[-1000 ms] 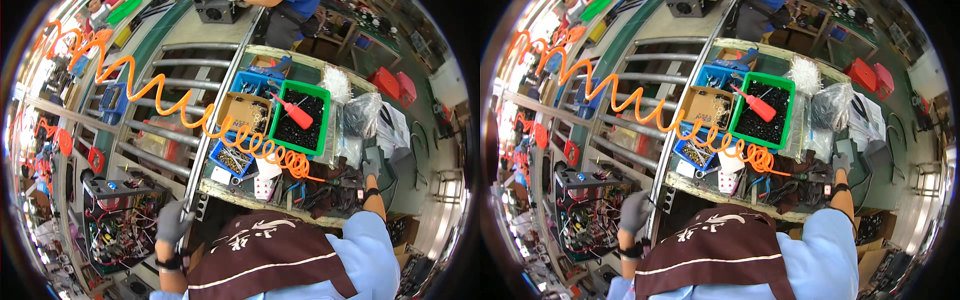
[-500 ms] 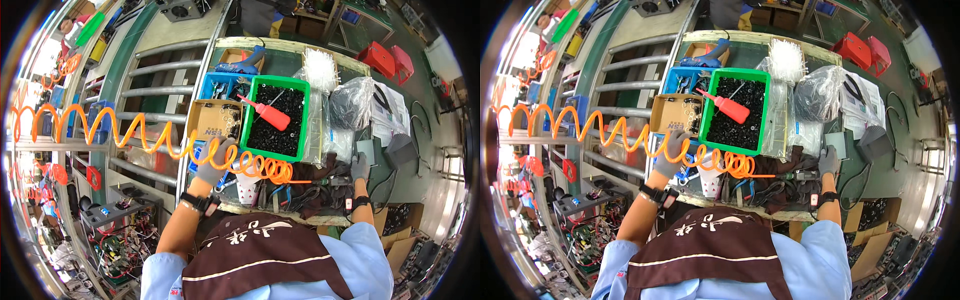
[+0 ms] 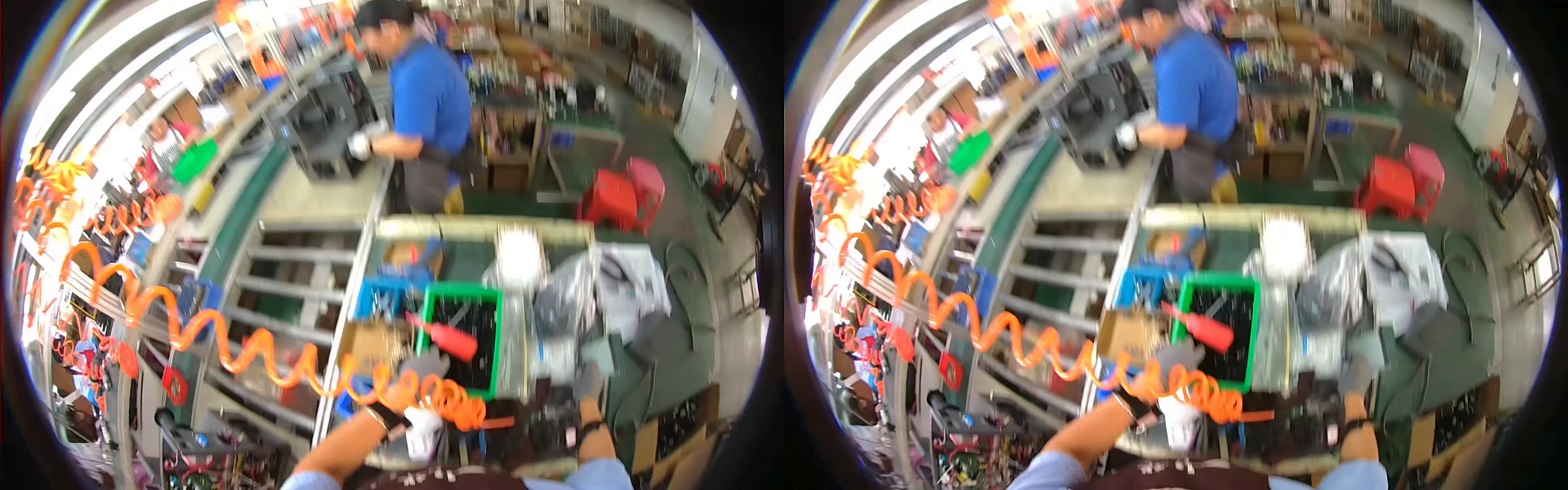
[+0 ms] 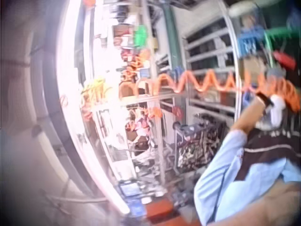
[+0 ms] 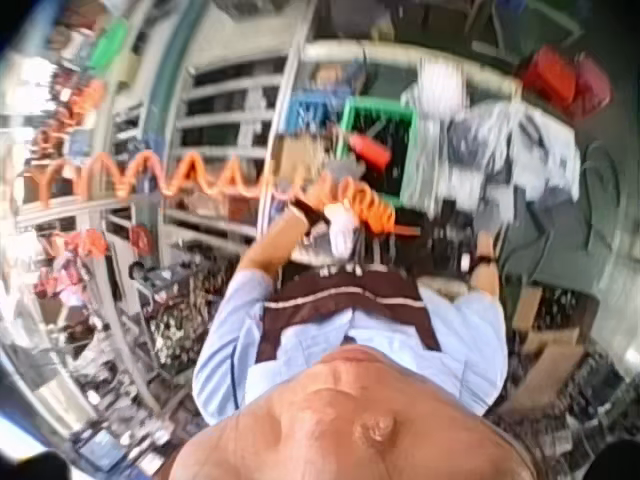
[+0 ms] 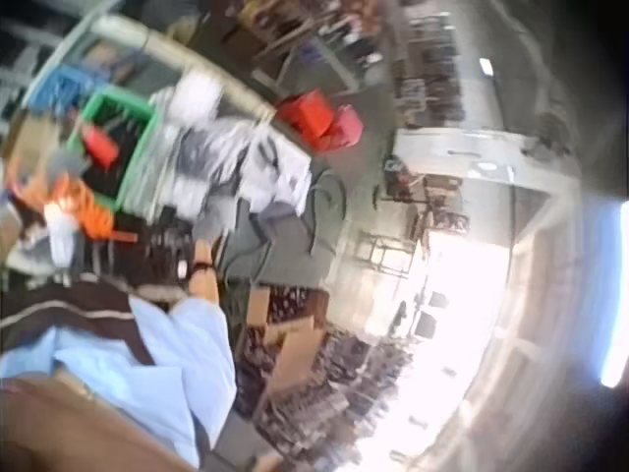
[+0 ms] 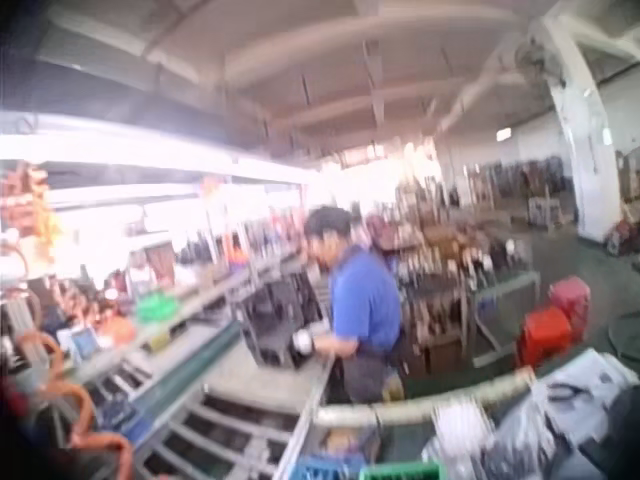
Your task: Assembling internal components, wiring, and securing an electronic chassis using an electric screwdriver and wire tools on a production line.
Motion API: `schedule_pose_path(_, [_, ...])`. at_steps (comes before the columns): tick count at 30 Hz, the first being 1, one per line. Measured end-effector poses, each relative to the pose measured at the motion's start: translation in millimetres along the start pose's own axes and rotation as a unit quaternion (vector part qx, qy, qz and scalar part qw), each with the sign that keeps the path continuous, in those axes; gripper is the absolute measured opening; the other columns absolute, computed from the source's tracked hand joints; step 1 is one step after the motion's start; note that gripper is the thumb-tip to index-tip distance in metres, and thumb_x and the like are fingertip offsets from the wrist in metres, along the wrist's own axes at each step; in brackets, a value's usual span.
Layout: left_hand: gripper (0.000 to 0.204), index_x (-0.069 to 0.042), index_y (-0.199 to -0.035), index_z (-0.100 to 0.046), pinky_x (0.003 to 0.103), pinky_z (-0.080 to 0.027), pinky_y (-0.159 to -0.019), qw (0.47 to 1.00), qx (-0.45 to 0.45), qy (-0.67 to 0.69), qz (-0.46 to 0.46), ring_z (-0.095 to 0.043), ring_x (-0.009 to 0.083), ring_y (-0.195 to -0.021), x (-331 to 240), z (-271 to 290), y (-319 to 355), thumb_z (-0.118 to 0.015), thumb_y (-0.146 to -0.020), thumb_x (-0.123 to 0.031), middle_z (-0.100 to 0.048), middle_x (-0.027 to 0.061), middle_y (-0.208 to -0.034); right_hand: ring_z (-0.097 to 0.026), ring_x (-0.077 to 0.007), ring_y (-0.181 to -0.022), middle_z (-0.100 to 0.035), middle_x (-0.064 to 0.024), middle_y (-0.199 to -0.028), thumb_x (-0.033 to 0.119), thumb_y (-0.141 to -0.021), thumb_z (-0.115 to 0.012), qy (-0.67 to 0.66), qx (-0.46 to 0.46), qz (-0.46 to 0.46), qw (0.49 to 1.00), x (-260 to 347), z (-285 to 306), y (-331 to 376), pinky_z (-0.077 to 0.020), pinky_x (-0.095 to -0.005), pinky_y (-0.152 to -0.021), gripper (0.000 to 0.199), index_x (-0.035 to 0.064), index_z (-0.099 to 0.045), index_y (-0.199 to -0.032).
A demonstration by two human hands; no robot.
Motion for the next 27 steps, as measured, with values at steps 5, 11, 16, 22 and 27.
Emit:
schedule_pose_path(5, [0.016, -0.003, -0.085, -0.053, 0.039, -0.049, -0.057, 0.973, -0.199, 0.026, -0.111, -0.060, 0.0337, -0.072, -7, -15, 7, -0.055, -0.075, -0.015, -0.054, 0.0185, -0.082, -0.052, -0.0393, -0.095, -0.053, -0.0212, -0.099, 0.015, -0.078, -0.058, 0.022, 0.086, -0.046, 0.995, 2, 13, -1, -0.0432, -0.0460, -0.081, 0.024, 0.0016, -0.051, -0.097])
schedule_pose_path(11, [0.018, -0.001, -0.081, -0.062, 0.035, -0.051, -0.059, 0.996, 0.044, 0.015, 0.077, -0.063, 0.0326, -0.077, -17, -3, -6, -0.060, -0.068, -0.013, -0.061, 0.0189, -0.087, -0.053, -0.0381, -0.097, -0.055, -0.0173, -0.102, 0.013, -0.076, -0.057, 0.010, 0.067, -0.049, 0.996, 5, 60, 6, -0.0444, -0.0452, -0.079, 0.027, 0.0052, -0.053, -0.101])
schedule_pose_path(16, [0.009, -0.007, -0.066, -0.059, 0.034, -0.050, -0.057, 0.991, -0.025, -0.019, 0.129, -0.062, 0.0237, -0.066, -27, 5, 7, -0.058, -0.073, -0.013, -0.059, 0.0104, -0.068, -0.054, -0.0348, -0.104, -0.058, -0.0185, -0.108, 0.014, -0.079, -0.054, -0.258, -0.069, 0.101, 0.958, 26, 97, 34, -0.0431, -0.0380, -0.087, 0.032, 0.0060, -0.060, -0.110])
schedule_pose_path(22, [0.008, -0.007, -0.077, -0.057, 0.034, -0.049, -0.063, 0.990, 0.096, -0.029, 0.095, -0.060, 0.0245, -0.075, -22, 6, 7, -0.055, -0.076, -0.014, -0.057, 0.0115, -0.079, -0.057, -0.0322, -0.090, -0.060, -0.0125, -0.097, 0.013, -0.077, -0.053, -0.209, -0.085, -0.015, 0.974, 62, 65, 69, -0.0464, -0.0387, -0.077, 0.024, 0.0096, -0.061, -0.099])
schedule_pose_path(27, [0.013, -0.007, -0.087, -0.056, 0.034, -0.049, -0.068, 0.983, 0.144, -0.063, 0.099, -0.058, 0.0252, -0.083, -27, 20, 14, -0.053, -0.078, -0.016, -0.056, 0.0125, -0.089, -0.059, -0.0333, -0.087, -0.060, -0.0132, -0.096, 0.023, -0.080, -0.054, -0.193, -0.021, 0.006, 0.981, 79, 47, 84, -0.0468, -0.0411, -0.076, 0.027, 0.0104, -0.058, -0.103])
Point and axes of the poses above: each hand's wrist, its own y-axis away from the middle knuckle, its own z-axis out of the back of the hand, x = y × z, the point moved 3 cm from there along -y, towards the middle knuckle
